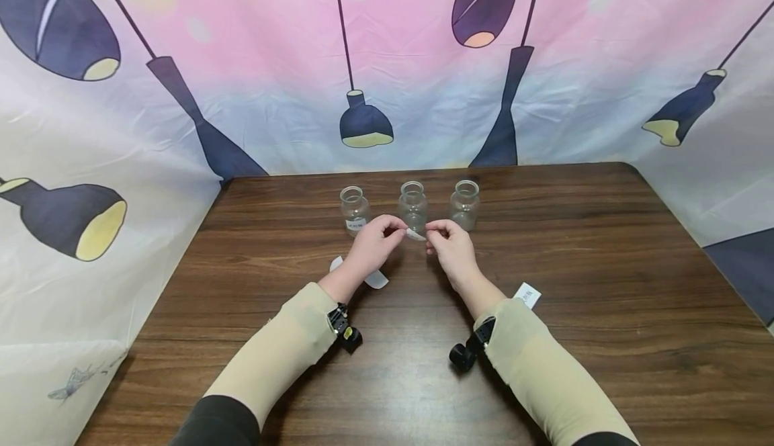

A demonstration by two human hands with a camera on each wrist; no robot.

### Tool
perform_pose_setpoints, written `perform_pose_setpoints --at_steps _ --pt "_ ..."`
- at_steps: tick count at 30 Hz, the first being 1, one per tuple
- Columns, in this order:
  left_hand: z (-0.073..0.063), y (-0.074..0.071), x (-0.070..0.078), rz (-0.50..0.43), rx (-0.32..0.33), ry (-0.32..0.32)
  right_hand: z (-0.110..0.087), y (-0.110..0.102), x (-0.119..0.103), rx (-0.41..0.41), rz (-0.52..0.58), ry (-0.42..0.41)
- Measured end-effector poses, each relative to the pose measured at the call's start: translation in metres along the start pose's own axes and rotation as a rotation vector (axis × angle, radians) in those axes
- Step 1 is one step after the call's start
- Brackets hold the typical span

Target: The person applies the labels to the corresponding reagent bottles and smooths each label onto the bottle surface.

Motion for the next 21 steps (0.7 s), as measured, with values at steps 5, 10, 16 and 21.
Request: perform_pose_setpoints --at_steps 5,10,16,21 --pt "0.002 -0.003 -0.004 -0.039 0.073 -0.032 0.001 0.002 0.002 -0.029 -0.111 -0.039" --pt "0.004 -0.001 -0.009 -0.108 0.107 -0.075 0.004 0.001 0.002 -0.007 -0.149 -0.063" --pt "0.006 0.002 -0.012 -0.124 0.106 -0.108 0.010 -0.001 0.001 0.030 -0.167 -0.063" --pt "0.010 0.003 -0.012 -0.078 0.075 -0.101 0.013 -0.004 0.000 0.060 -0.201 -0.058"
Point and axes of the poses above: each hand's wrist, its own z-axis towards the middle knuckle, its own y-axis out of the palm, x = y × z, the point moved 8 cm from there along z, towards the middle knuckle, and after that the axes turned 11 degrees about y, right-handed, at the moved point
